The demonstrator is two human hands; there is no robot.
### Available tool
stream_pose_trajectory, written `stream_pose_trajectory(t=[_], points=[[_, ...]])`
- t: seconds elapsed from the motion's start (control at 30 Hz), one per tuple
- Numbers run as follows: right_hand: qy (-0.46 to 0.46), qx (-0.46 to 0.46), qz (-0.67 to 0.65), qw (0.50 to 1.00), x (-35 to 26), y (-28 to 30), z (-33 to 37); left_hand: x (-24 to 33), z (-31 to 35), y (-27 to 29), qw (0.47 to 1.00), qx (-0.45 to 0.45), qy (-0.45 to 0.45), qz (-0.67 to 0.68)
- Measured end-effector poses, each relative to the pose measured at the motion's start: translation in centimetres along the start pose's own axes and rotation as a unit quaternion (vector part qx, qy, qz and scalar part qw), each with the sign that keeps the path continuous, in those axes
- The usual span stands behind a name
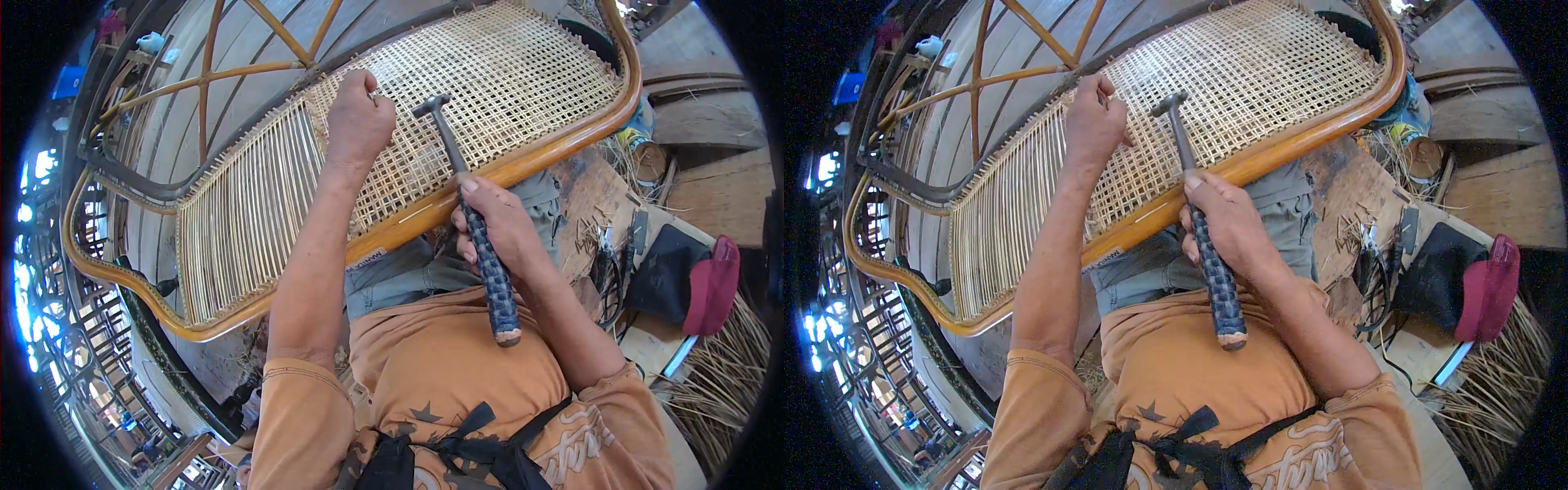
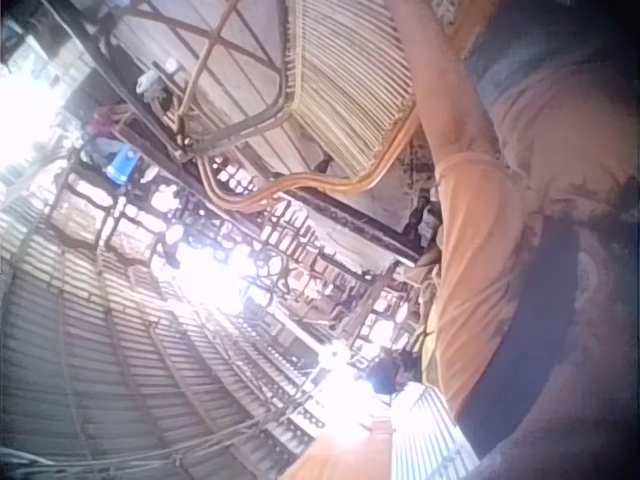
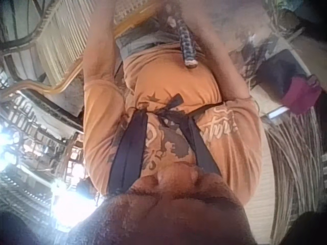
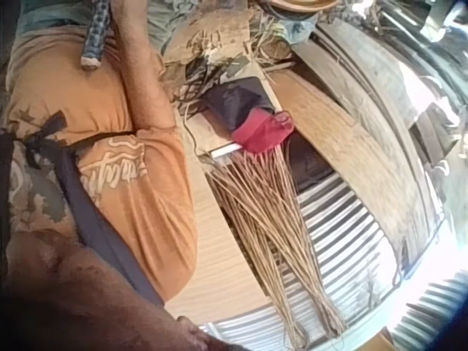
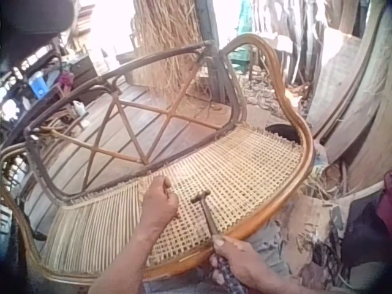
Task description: Repairing a rattan chair seat using a hammer, chisel, and knife.
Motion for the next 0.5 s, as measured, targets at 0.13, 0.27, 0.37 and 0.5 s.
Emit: stream_pose_trajectory(t=[0.13,0.27,0.37,0.5], points=[[-0.042,-0.053,0.036,0.997,1.3,-0.4,-0.3,-1.3,0.2,0.5,0.998,0.027,0.025,0.041],[0.001,0.01,0.08,0.997,0.4,2.5,0.4,-2.0,1.8,5.2,0.984,0.106,0.06,0.132],[0.002,0.028,0.057,0.998,0.2,2.8,1.5,-4.2,4.0,8.4,0.972,0.161,0.074,0.155],[0.031,0.032,0.036,0.998,0.4,3.2,1.9,-4.7,7.0,9.7,0.962,0.176,0.126,0.166]])
Point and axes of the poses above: each hand's wrist, its own z-axis away from the middle knuckle, its own y-axis out of the back of the hand, x = y × z, the point moved 9 cm from there along -z, towards the middle knuckle
